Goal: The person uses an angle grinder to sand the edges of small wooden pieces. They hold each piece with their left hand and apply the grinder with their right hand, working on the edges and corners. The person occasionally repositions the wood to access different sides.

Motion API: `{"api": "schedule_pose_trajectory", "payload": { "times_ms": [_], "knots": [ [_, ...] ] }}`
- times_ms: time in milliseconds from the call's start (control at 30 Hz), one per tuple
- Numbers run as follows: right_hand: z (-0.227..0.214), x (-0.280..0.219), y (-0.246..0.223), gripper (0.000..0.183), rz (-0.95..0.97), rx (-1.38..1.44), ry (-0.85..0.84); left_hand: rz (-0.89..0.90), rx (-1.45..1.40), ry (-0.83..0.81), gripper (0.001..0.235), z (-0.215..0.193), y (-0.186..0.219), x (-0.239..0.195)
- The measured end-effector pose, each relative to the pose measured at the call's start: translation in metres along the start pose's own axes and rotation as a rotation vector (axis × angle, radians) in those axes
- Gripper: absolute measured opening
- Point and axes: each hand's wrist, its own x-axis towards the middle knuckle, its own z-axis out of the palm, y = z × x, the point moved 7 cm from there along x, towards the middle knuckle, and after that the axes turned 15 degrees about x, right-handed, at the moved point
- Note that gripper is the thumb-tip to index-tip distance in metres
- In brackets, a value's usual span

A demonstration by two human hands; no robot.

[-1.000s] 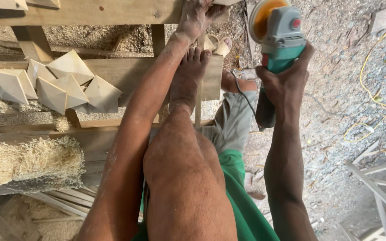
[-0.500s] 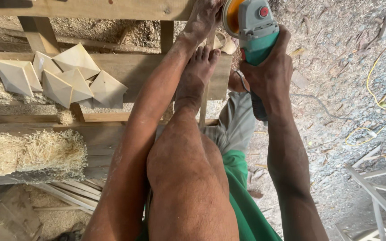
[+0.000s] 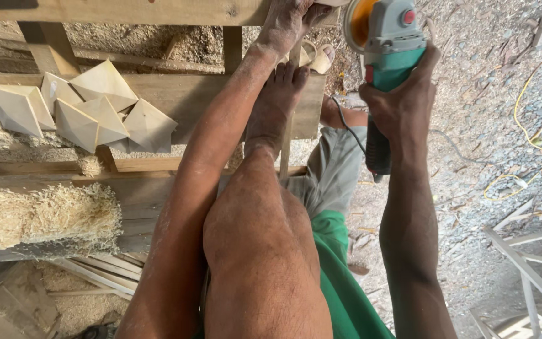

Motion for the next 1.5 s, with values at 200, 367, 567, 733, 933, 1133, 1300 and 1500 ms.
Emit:
{"api": "schedule_pose_trajectory", "payload": {
  "times_ms": [200,367,567,733,933,1133,1300,1500],
  "knots": [
    [0.038,0.001,-0.018,0.086,-0.032,-0.027,-0.076,-0.166,-0.434,-0.116,0.025,0.009,-0.020,-0.012],
    [0.027,0.001,-0.012,0.093,-0.049,-0.028,-0.047,-0.148,-0.265,-0.085,0.021,0.013,-0.039,-0.009],
    [-0.025,0.003,0.015,0.088,0.050,0.028,0.055,0.301,0.801,0.042,0.027,0.010,-0.002,-0.005],
    [-0.037,-0.007,0.017,0.086,0.095,0.036,0.097,-0.279,-0.760,-0.024,0.029,0.013,-0.022,-0.012],
    [-0.002,-0.004,-0.014,0.083,0.032,0.020,0.034,0.134,-0.807,-0.094,0.051,-0.003,0.014,0.003],
    [0.034,-0.019,-0.060,0.084,0.034,0.006,-0.099,0.169,0.606,0.056,0.035,0.003,0.000,0.010],
    [0.012,-0.040,-0.060,0.078,-0.112,0.370,-0.094,-0.234,0.097,0.161,0.042,-0.061,0.002,-0.016],
    [-0.020,-0.037,-0.007,0.078,-0.092,0.719,0.019,-0.380,0.204,0.513,0.071,-0.295,0.001,-0.104]
  ]
}}
